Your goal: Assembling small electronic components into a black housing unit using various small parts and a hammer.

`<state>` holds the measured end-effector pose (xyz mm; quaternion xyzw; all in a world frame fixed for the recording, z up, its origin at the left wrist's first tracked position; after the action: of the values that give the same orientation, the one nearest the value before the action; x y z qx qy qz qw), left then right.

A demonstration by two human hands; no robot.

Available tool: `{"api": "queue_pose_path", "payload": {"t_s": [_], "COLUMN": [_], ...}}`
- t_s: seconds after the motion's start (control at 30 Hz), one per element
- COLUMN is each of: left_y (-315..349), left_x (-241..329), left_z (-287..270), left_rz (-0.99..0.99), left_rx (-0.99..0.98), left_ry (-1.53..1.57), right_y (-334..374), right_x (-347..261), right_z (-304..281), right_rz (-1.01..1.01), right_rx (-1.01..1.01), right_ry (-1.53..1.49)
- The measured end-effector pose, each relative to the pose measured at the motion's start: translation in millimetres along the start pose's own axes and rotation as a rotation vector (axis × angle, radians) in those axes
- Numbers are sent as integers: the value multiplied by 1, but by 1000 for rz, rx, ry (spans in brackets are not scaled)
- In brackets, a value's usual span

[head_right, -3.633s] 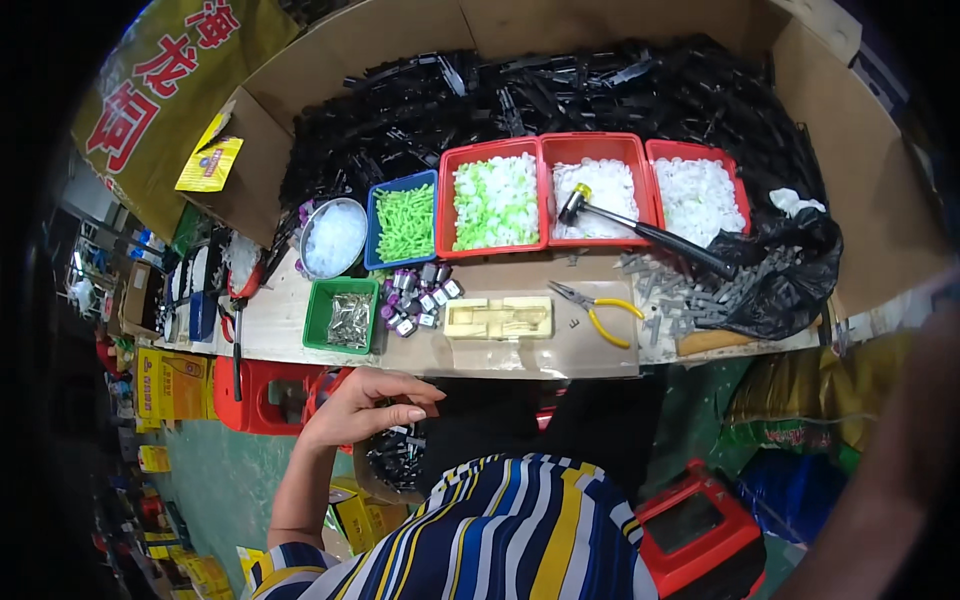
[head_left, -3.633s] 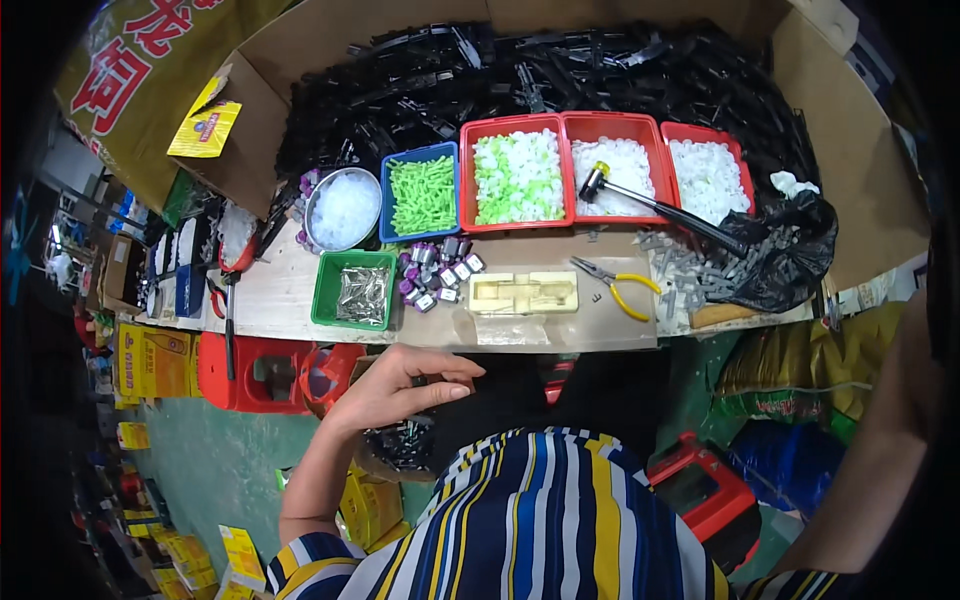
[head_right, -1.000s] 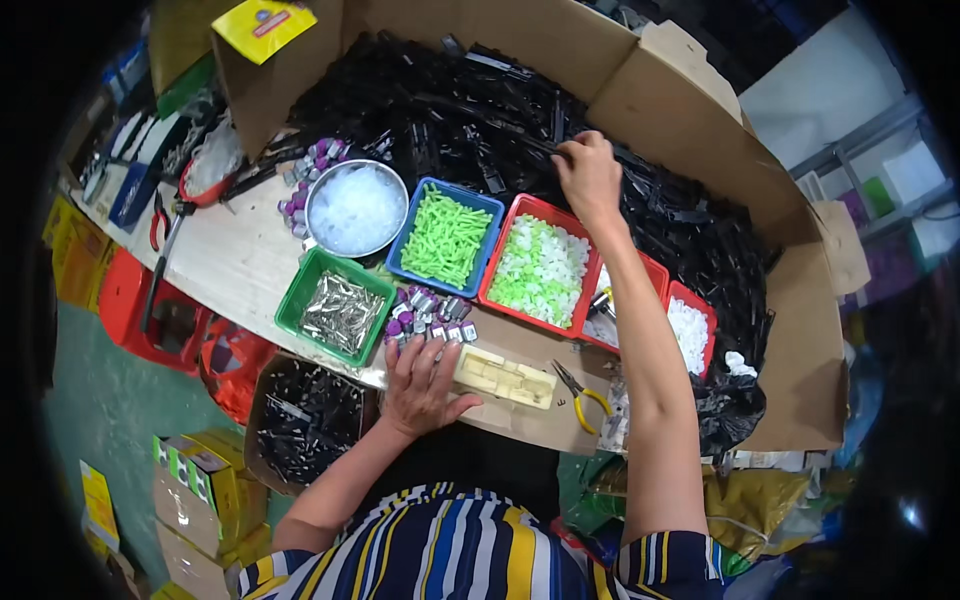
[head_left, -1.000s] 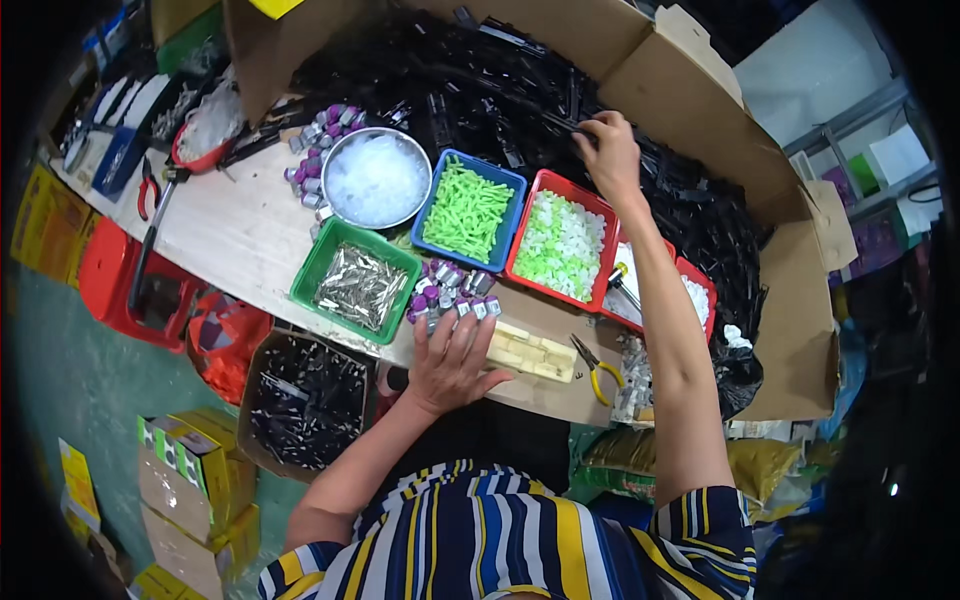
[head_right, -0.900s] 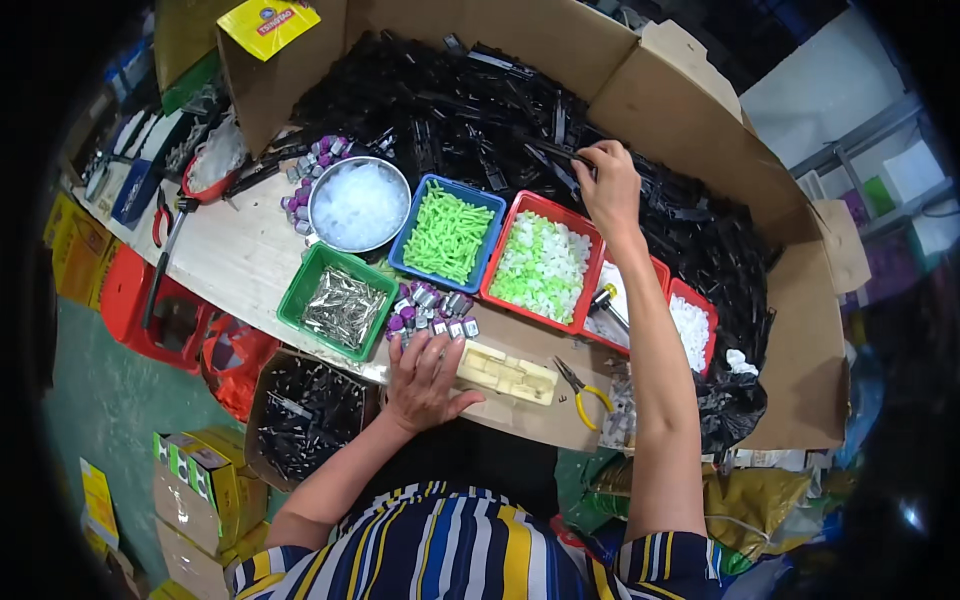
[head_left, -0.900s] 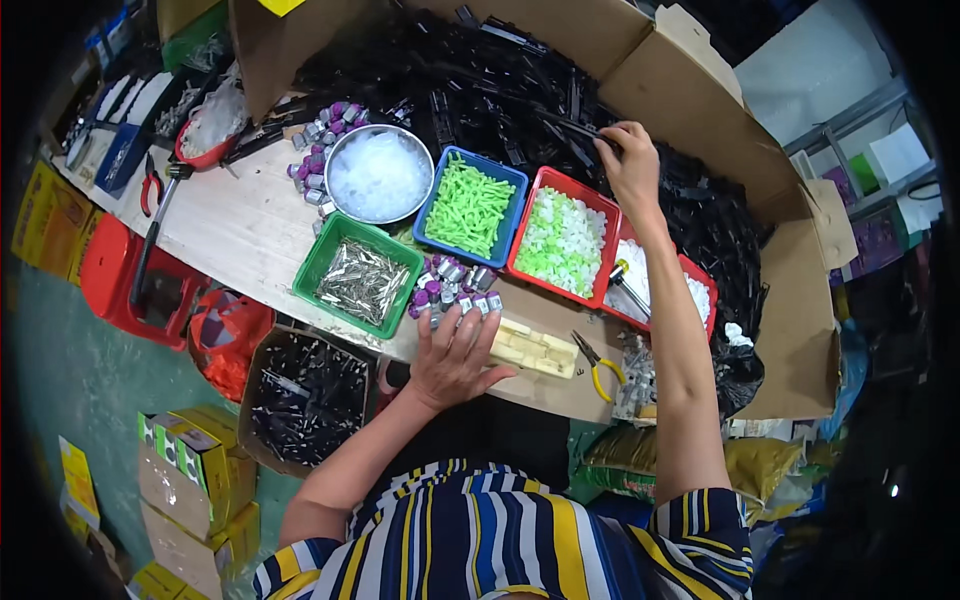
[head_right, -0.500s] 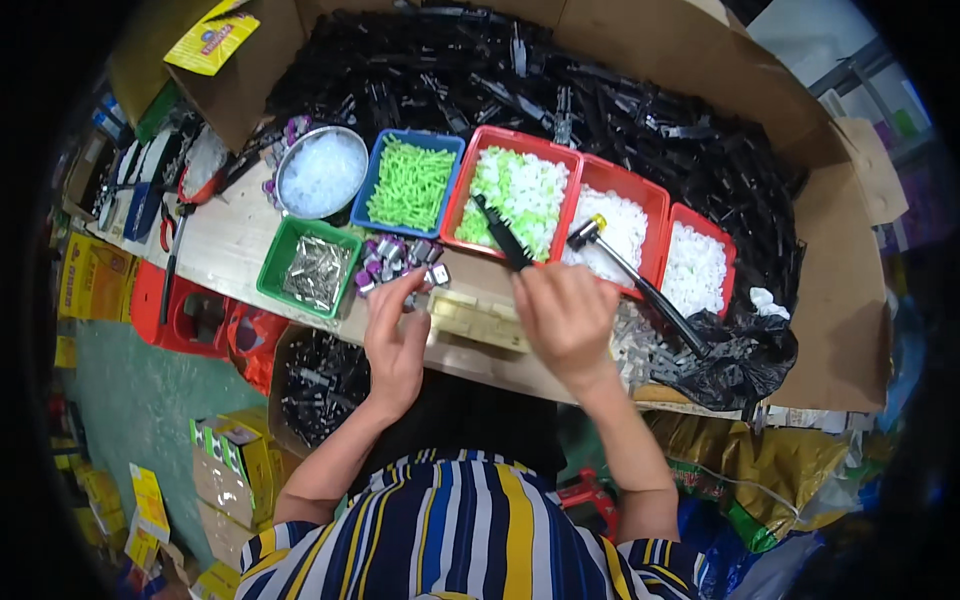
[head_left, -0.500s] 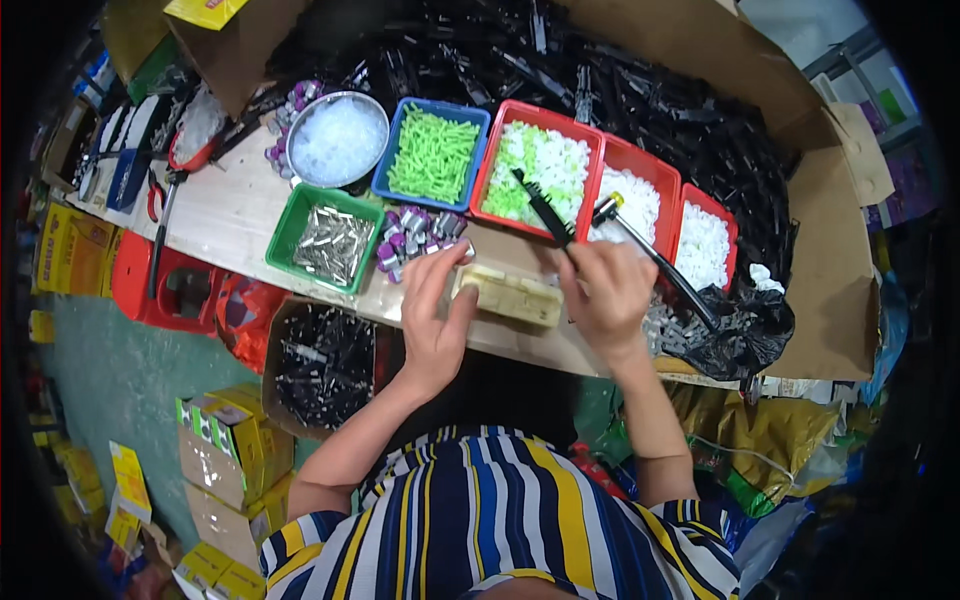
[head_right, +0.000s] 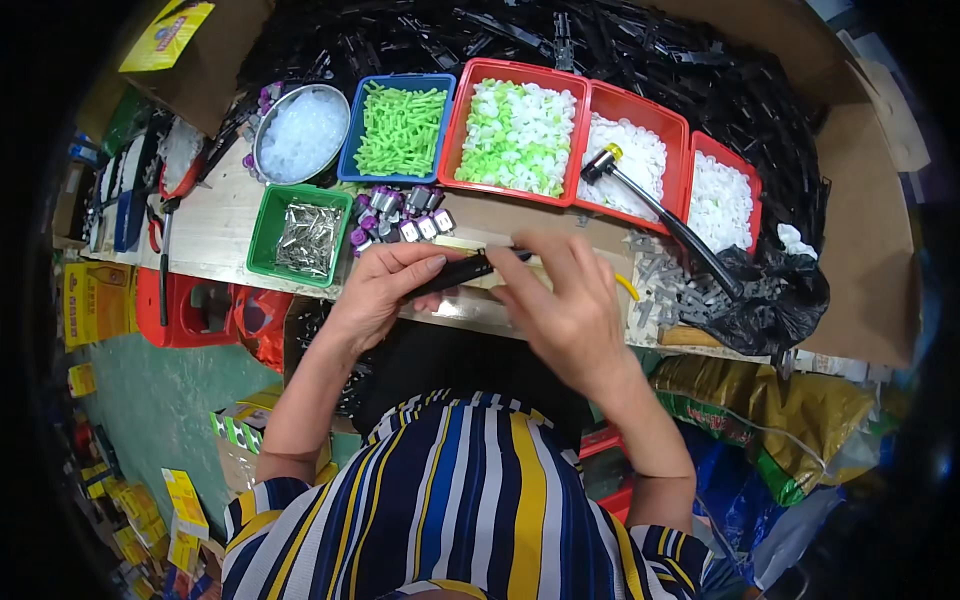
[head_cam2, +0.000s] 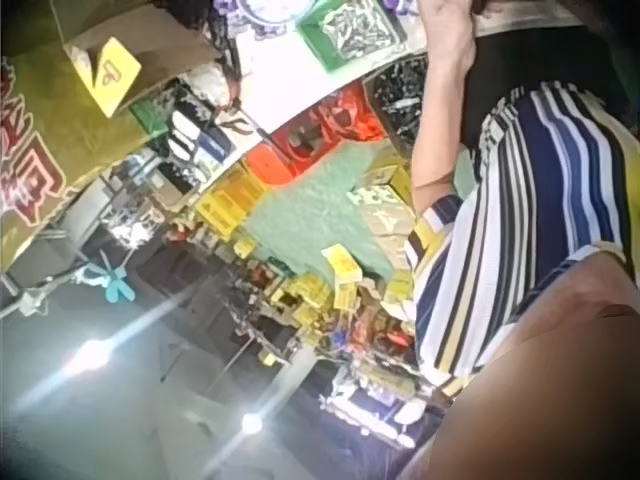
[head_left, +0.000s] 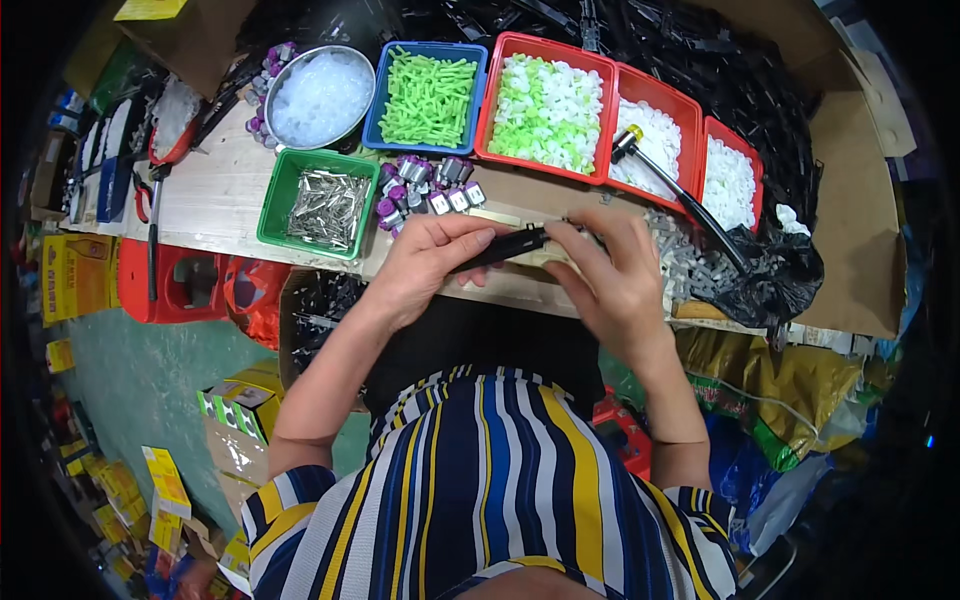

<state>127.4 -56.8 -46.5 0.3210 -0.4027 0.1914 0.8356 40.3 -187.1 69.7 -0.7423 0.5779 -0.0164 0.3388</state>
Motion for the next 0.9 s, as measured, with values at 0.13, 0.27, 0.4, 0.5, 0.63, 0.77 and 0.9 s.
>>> {"api": "queue_pose_path", "payload": {"t_s": [0.13,0.27,0.4,0.5,0.63,0.77,0.9], "left_y": [-4,-4,24,37,35,25,23], "left_x": [8,16,56,53,20,2,-6], "left_z": [6,-4,1,21,41,52,49], "left_rz": [24,218,694,882,971,945,932], "left_rx": [-48,54,361,396,288,193,186], "left_ry": [-293,-565,-932,-1160,-1314,-1410,-1446], "right_y": [2,14,29,40,38,38,38], "right_x": [8,19,39,46,46,51,57], "right_z": [18,30,40,48,54,57,55], "right_rz": [-36,-52,-19,-74,-113,-84,-1], "right_rx": [-201,-189,-135,-130,-190,-207,-165], "right_ry": [100,21,6,39,109,87,-66]}}
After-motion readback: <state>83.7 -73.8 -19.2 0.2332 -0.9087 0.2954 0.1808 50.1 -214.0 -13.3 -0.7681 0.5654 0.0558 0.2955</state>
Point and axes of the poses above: each hand's wrist, its own y-axis away from the middle knuckle, its own z-axis out of the palm, x = y × z, the point moved 9 cm from there along -y, towards the middle knuckle, and after that the axes turned 3 degrees about -z, right-handed, at the moved point
